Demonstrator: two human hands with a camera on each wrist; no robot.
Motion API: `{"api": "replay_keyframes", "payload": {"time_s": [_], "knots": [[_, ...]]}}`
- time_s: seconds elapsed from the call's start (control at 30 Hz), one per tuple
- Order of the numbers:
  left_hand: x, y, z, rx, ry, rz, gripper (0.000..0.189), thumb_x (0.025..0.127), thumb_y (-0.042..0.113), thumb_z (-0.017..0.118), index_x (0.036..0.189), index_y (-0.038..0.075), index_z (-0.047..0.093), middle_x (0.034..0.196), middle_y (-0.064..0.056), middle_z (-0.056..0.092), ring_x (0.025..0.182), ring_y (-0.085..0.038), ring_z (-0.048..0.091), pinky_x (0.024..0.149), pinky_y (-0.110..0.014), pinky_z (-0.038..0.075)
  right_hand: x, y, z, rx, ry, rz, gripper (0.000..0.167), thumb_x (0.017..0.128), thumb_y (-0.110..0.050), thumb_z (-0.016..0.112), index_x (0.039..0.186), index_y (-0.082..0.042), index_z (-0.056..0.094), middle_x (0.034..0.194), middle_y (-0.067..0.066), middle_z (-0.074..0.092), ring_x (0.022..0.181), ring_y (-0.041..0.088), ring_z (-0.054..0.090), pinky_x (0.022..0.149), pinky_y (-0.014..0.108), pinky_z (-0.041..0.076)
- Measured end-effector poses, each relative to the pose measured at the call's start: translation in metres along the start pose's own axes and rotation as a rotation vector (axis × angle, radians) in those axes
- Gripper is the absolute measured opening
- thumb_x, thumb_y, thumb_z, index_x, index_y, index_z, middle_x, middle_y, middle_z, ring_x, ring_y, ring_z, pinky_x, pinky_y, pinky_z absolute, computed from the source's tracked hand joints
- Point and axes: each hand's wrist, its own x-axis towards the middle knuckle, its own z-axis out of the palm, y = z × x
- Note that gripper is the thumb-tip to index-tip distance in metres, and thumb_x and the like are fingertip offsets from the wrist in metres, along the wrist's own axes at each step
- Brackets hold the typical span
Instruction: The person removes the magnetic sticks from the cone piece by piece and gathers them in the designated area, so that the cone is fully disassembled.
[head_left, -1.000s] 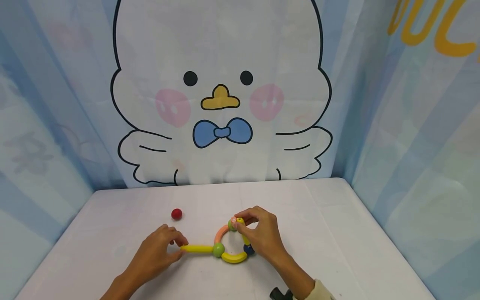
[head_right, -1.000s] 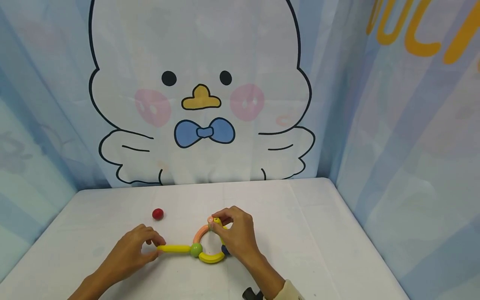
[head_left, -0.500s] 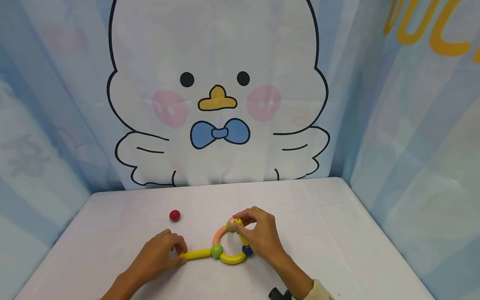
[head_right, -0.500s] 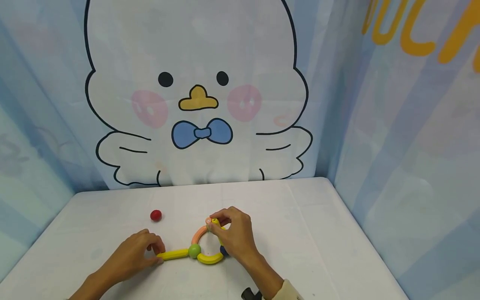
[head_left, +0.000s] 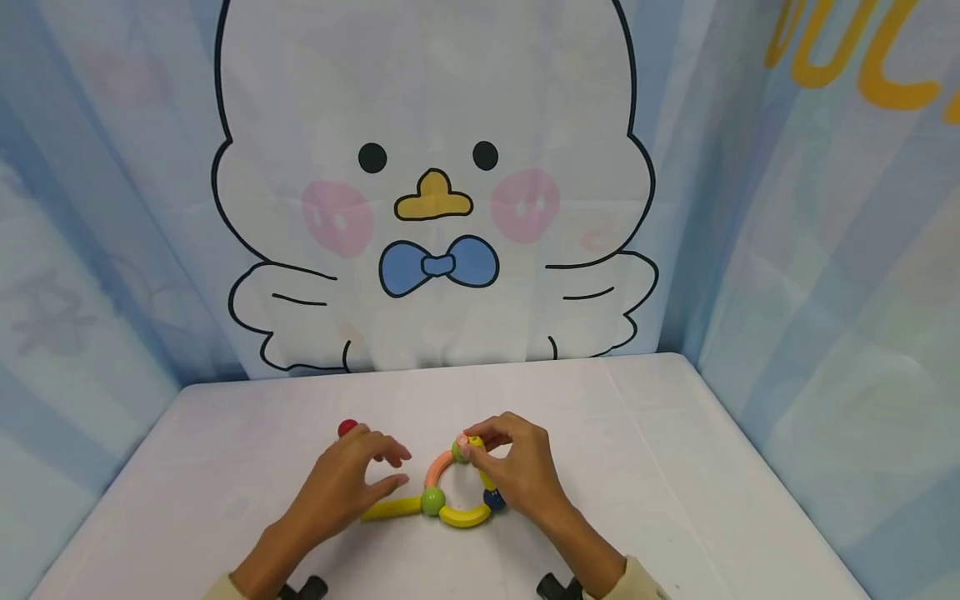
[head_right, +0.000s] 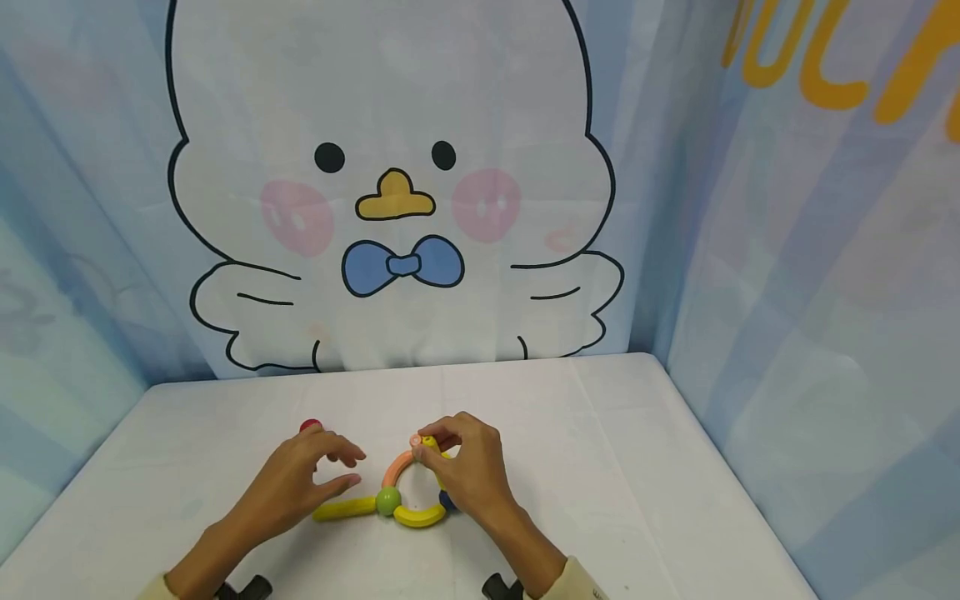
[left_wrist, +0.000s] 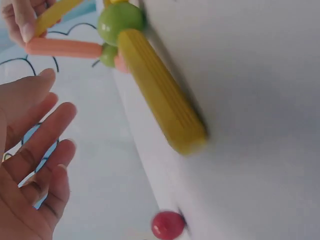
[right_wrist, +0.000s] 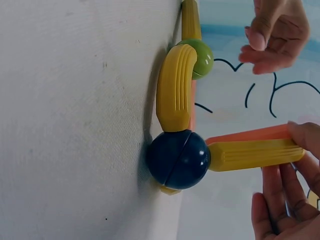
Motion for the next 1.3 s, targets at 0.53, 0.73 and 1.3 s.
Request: {"api": "replay_keyframes", "payload": {"time_s": [0.53,0.73,1.3], "knots": [[0.030,0.035,0.023,-0.147,0.182,0.172,0.032,0.081,0.018,0.095,0.110,0.020,0.081,0.098,0.009,0.078,0.093,-0.015,0.064,0.075,-0.023,0.052,0.002,0.000,0.000,0.022,0.002,0.001,0.016,0.089,-0.025,0.088,0.104,-0.027,0.082,0.094,-0.012,0.072,0.086,0.006,0.069,0.080,0.035,0.062],[0.034,0.038,0.030,-0.151,0.216,0.198,0.029,0.082,0.018,0.094,0.107,0.021,0.080,0.098,0.009,0.077,0.093,-0.009,0.062,0.076,-0.023,0.052,0.002,0.000,0.000,0.020,0.005,0.002,0.016,0.089,-0.025,0.089,0.103,-0.024,0.083,0.094,-0.011,0.073,0.086,0.007,0.070,0.074,0.023,0.058],[0.023,0.042,0.039,-0.090,0.207,0.198,0.022,0.083,0.024,0.093,0.101,0.020,0.081,0.094,0.008,0.077,0.087,-0.007,0.056,0.080,-0.025,0.057,0.005,0.004,-0.010,0.021,-0.065,0.013,0.020,0.088,-0.028,0.087,0.106,-0.019,0.083,0.100,-0.009,0.077,0.091,0.010,0.072,0.079,0.022,0.060]]}}
